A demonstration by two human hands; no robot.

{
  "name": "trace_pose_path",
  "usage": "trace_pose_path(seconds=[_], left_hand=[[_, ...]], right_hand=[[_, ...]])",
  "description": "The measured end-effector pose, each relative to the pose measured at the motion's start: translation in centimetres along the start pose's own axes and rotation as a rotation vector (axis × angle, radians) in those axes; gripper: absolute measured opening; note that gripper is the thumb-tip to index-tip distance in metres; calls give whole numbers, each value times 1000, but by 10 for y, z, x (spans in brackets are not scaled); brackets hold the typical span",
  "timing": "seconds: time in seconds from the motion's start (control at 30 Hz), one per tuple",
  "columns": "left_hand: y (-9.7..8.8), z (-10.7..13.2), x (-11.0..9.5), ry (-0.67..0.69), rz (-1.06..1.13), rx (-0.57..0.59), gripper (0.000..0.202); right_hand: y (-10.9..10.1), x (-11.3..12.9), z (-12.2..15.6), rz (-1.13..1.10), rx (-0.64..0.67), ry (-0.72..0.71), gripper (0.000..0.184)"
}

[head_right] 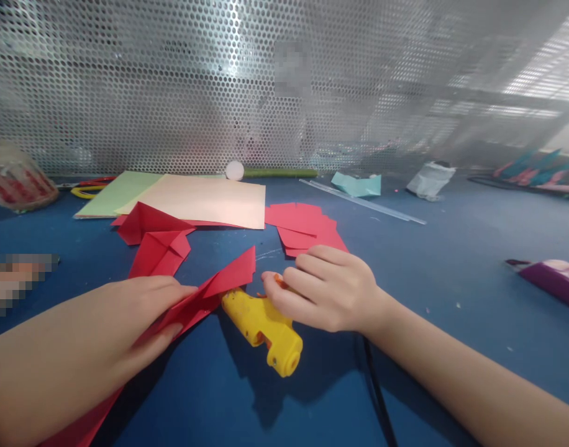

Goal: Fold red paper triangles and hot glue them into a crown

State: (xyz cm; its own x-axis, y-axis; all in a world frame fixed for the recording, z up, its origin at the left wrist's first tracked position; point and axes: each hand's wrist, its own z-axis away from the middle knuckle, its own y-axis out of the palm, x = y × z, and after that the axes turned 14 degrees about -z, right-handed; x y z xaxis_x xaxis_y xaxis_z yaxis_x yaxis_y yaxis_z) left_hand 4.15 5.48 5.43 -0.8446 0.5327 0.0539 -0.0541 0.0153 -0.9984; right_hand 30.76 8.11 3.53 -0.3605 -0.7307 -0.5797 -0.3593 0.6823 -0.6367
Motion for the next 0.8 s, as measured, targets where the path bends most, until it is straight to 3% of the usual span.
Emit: trace_pose_path(seconds=[0.13,0.33,0.6,0.8], left_hand=[[-2,0,0,-20,-40,43,23],[-12,0,3,20,-12,122,32],[-11,-2,4,7,52,118,33],[-15,-3,2,-6,38,160,34]], right_hand=[[1,1,3,-38,-3,75,19],[13,9,12,-311,-11,386,11],[15,8,9,-341,135,396,26],[13,4,12,-533,164,495,27]])
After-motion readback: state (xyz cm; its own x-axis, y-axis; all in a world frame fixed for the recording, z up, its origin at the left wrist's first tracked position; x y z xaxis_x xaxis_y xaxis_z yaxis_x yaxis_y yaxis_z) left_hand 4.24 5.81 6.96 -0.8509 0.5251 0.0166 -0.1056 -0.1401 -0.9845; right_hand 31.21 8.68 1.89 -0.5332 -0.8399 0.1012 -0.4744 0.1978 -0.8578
